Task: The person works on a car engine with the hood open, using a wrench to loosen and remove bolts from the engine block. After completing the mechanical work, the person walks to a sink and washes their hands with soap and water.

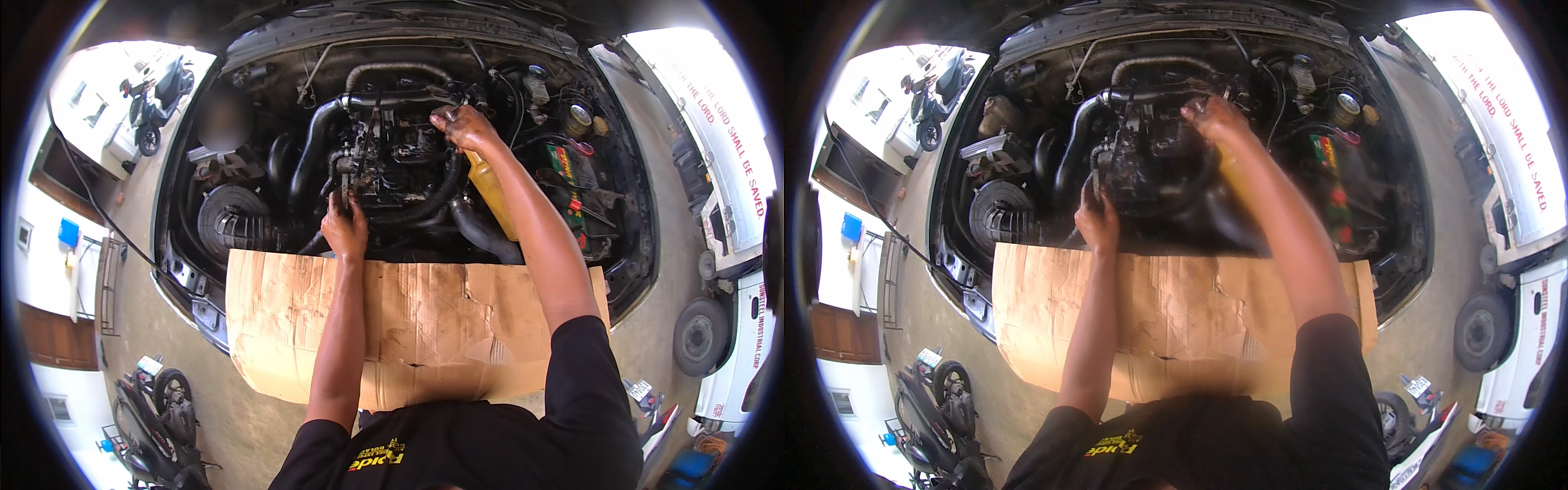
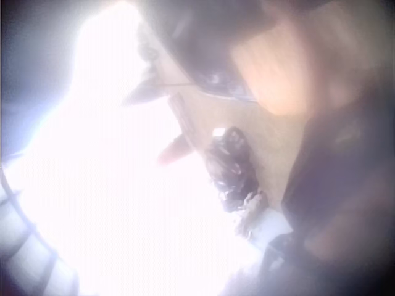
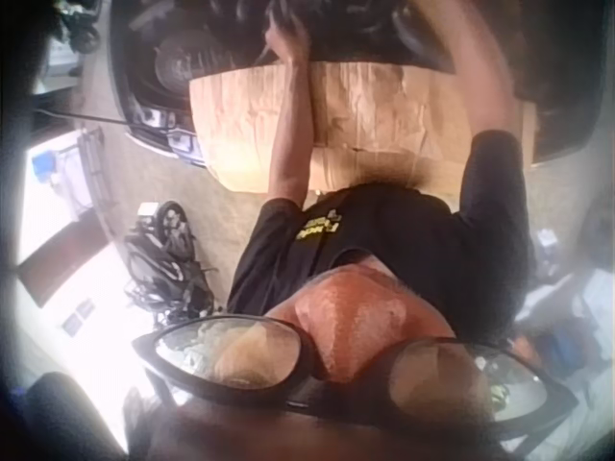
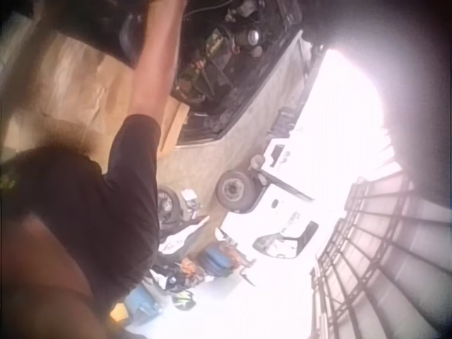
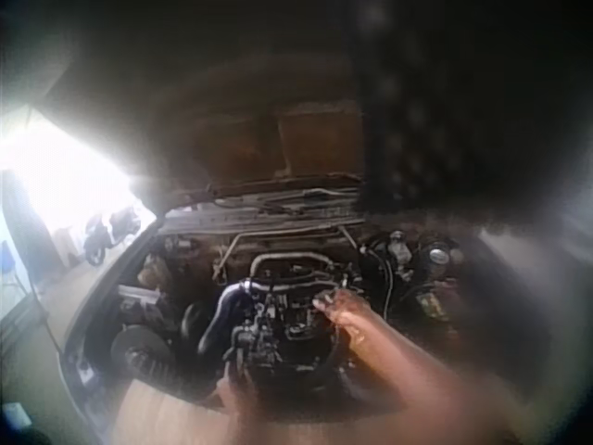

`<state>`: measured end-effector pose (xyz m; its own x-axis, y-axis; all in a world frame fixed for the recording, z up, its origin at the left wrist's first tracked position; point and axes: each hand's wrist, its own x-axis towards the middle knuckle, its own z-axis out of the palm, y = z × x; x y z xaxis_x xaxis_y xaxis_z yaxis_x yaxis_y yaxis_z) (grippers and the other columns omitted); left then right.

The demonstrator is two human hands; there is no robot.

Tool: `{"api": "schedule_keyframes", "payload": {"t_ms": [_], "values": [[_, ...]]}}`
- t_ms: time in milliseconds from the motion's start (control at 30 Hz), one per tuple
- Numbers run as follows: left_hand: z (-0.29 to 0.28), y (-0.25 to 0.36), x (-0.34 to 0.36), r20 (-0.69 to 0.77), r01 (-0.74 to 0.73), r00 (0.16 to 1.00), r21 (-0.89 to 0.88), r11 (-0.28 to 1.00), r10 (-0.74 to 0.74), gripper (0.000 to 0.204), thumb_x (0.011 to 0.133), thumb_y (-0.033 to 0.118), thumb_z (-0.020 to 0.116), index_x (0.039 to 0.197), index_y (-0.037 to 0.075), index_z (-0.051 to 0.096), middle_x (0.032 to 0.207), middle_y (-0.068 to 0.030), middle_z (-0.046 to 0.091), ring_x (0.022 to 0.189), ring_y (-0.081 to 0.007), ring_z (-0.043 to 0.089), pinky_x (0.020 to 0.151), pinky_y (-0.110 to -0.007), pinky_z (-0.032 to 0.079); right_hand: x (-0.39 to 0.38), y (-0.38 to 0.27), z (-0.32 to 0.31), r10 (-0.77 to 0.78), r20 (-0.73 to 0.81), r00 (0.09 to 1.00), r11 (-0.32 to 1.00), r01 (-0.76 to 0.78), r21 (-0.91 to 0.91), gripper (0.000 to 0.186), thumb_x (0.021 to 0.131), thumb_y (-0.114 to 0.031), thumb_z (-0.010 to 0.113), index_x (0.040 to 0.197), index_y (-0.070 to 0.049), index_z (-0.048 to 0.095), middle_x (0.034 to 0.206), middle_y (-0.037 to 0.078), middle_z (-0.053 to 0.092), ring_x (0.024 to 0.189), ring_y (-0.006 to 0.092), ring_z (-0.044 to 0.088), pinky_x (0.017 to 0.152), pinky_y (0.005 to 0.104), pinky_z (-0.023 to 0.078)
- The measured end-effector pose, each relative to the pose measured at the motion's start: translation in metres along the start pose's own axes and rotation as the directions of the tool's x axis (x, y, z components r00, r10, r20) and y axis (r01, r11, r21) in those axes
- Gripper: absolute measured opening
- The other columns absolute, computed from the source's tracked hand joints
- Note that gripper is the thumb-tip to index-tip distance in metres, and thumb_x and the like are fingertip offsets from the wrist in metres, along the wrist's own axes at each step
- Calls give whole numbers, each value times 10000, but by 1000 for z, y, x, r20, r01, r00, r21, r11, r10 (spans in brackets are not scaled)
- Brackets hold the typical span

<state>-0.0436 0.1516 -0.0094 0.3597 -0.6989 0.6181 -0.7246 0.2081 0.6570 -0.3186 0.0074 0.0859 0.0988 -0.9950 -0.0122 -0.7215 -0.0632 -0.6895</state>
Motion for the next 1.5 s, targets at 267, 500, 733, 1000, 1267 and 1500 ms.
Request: {"api": "schedule_keyframes", "payload": {"t_ms": [267,500,733,1000,1267,1500], "values": [[3,5,-2,11,-33,999,-27,999,33,187,1000,187,648,1065,13,674,866,-257,721,797,-481,687,679,-520,539,-3,5,-25,162,11,987,987,-162,18,505,974,-586,637,1351,-259,711,1336,156,703,1302,347,630,1092,444,497],[5,3,-2,28,-34,999,-12,999,35,214,997,195,650,1072,-4,678,883,-263,724,809,-480,690,688,-519,539,-9,20,-25,174,-19,985,983,-174,-59,514,983,-585,624,1336,-223,717,1301,171,714,1287,360,632,1090,443,498],[2,2,-3,68,9,998,-23,1000,-7,196,993,192,652,1051,6,666,871,-260,720,806,-480,687,686,-520,536,-24,15,-26,132,-62,989,988,-136,-70,521,986,-584,620,1335,-209,718,1336,174,695,1285,362,632,1092,447,499],[1,0,-4,74,16,997,-3,1000,-15,219,986,187,654,1077,-13,658,877,-261,722,820,-477,689,694,-515,539,-43,-5,-34,111,-4,994,993,-111,31,459,989,-550,648,1305,-230,742,1092,158,773,1030,311,744,947,435,563],[0,-8,-2,61,114,992,-47,992,-111,224,992,190,642,1096,-7,661,903,-256,735,837,-466,704,709,-504,547,-49,-17,-20,-63,39,997,995,60,75,455,1010,-469,673,1321,-142,735,732,45,655,615,140,641,510,315,548],[10,1,-2,48,155,987,-56,986,-152,270,1009,203,632,1202,18,672,951,-266,743,908,-476,720,746,-496,569,-59,-1,-34,26,-59,998,999,-28,-31,473,989,-532,674,1254,-151,763,679,104,669,548,175,673,545,355,565]]}}
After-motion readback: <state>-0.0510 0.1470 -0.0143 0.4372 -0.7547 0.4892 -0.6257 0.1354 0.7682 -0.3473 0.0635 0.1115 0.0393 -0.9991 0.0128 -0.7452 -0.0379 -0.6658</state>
